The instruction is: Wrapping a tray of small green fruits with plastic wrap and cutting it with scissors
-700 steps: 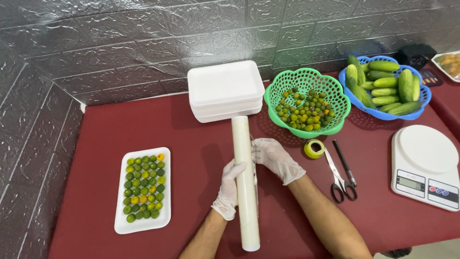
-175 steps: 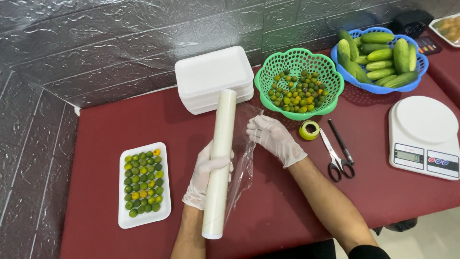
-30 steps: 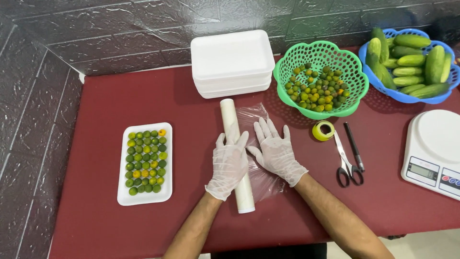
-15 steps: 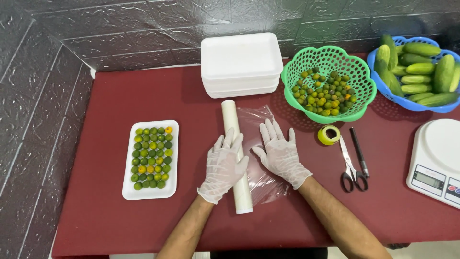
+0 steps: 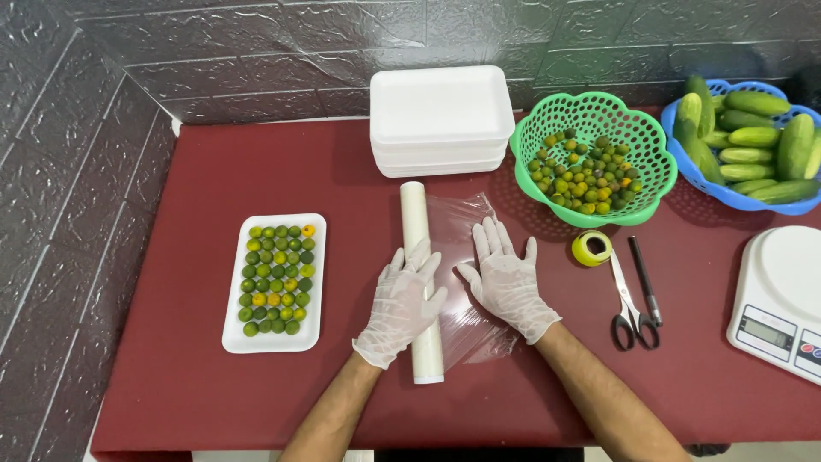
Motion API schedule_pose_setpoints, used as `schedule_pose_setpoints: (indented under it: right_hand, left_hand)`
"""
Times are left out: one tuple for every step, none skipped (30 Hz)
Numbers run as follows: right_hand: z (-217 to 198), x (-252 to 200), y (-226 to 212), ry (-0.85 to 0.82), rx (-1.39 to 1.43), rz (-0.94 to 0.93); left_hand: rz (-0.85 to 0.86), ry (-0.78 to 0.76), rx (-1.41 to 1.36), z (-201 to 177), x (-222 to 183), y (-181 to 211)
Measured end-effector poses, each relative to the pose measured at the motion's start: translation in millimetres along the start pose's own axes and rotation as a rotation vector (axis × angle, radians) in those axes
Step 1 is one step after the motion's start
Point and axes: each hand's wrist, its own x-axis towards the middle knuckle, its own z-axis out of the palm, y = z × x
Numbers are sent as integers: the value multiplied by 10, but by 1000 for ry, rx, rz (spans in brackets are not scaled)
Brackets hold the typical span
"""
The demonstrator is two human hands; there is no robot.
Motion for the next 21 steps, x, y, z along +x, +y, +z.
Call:
schedule_pose_setpoints:
  right_hand:
    - [-26,-15,-10,1,-2,-1]
    - [-51,-29,-20,-2,2,-3]
    - [-76,-43,-29,-4,6,-5]
    - [-77,-39,-24,-4,4,-7]
    - [-76,-36,-23,-12,9,-1]
    - [-75,-33,-19,-20,14,5]
    - [-86,-35,-19,-21,14,6]
    - [-97,-36,-20,-32,12,10]
    - [-109,-34,-25,-43,10,13]
    - [-109,-33,-27,-43,9,12]
    - [-110,-29,-27,-46,11,10]
    - [-111,-26,-28,-48,14,9]
    - [-104,-22,-24,-48,13,6]
    - [-98,-18,-20,-45,7,6]
    - [-90,-12,-24,-41,2,5]
    - [-74,-7,-19,-40,3,1]
    - [-56,-6,-12,-36,5,1]
    - [-37,-5,-6,-32,8,1]
    - [-34,-1,-5,-33,8,-1]
    - [-31,2,-4,-36,-1,2]
    - [-33,10,-2,-36,-12,4]
  left_hand:
    - [-1,2,-1,3,5,-7]
    - [-16,3,22,7,11,-15]
    - [-32,4,45,13,16,-22]
    - [-34,6,44,-38,6,4]
    - [-38,-20,49,-91,-4,27]
    - [-42,-46,54,-142,-13,50]
    - [-42,-47,54,-108,-21,21]
    - [-33,-33,74,-74,-29,-9]
    - [-25,-18,95,-43,-38,-43]
    - [-26,-18,94,-83,-61,-51]
    - [-38,-30,75,-122,-84,-60]
    - [-49,-42,55,-162,-109,-67]
    - [-52,-41,56,-209,-109,-66]
    - [-81,-69,45,-258,-109,-65]
    - [-111,-97,36,-311,-113,-69]
    - [-114,-95,39,-364,-125,-71]
    - [-116,-109,50,-415,-139,-72]
    - [-119,-123,61,-465,-153,-73]
    - [-121,-123,61,-457,-163,-94]
    - [-114,-108,106,-450,-175,-116]
    - [-108,-91,151,-444,-183,-137]
